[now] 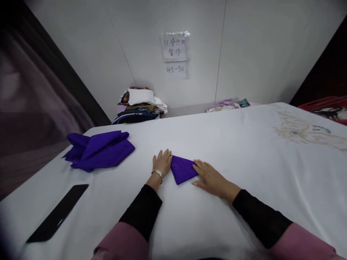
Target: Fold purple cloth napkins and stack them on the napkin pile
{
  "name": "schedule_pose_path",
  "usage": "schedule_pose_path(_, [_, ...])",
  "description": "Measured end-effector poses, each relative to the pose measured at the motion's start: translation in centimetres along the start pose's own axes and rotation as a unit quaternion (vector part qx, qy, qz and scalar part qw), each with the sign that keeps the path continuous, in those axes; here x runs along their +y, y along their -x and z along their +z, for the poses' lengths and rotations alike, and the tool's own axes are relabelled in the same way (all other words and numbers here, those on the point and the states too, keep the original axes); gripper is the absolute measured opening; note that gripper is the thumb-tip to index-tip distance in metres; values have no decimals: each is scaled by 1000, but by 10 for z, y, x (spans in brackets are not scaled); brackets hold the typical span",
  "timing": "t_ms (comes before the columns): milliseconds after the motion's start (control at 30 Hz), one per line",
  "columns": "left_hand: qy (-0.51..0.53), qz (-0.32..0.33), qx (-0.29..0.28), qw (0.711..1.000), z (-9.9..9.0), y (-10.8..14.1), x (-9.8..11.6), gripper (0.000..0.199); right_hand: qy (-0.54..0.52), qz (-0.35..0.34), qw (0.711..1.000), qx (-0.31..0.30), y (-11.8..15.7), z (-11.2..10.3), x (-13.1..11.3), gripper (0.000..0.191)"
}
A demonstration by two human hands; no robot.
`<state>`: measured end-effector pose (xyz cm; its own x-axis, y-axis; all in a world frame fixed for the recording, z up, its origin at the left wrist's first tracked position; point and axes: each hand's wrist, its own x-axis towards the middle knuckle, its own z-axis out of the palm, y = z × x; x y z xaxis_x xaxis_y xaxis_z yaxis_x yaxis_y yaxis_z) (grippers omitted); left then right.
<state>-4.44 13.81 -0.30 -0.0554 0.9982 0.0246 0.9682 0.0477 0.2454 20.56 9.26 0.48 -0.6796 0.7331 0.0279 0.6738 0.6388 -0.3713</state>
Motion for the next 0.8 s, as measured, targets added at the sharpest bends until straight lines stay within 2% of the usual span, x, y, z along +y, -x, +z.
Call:
schedule_pose_path(133, [5,3,1,1000,-1,2,1,45,7,12,1000,-2,-3,-14,-10,71])
schedule_pose_path(233, [8,3,-2,1000,-2,2,2,45,25,-16,999,20,-12,-17,-27,72])
schedule_pose_path(333, [6,2,-3,1000,-2,2,2,45,22,-60,998,19,-26,-11,-46,74])
schedule_pose_path(467, [10,3,-7,1000,-4,2,2,45,11,-98,995,-21,-38,8,-63,80])
schedule_pose_path(600, [17,4,-8,1000,-3,2,1,46,7,-96,994,-54,-38,22,-64,83])
schedule_pose_path(800, [13,3,-1,1000,-2,1,1,44,-10,-97,994,-51,-35,21,-64,82])
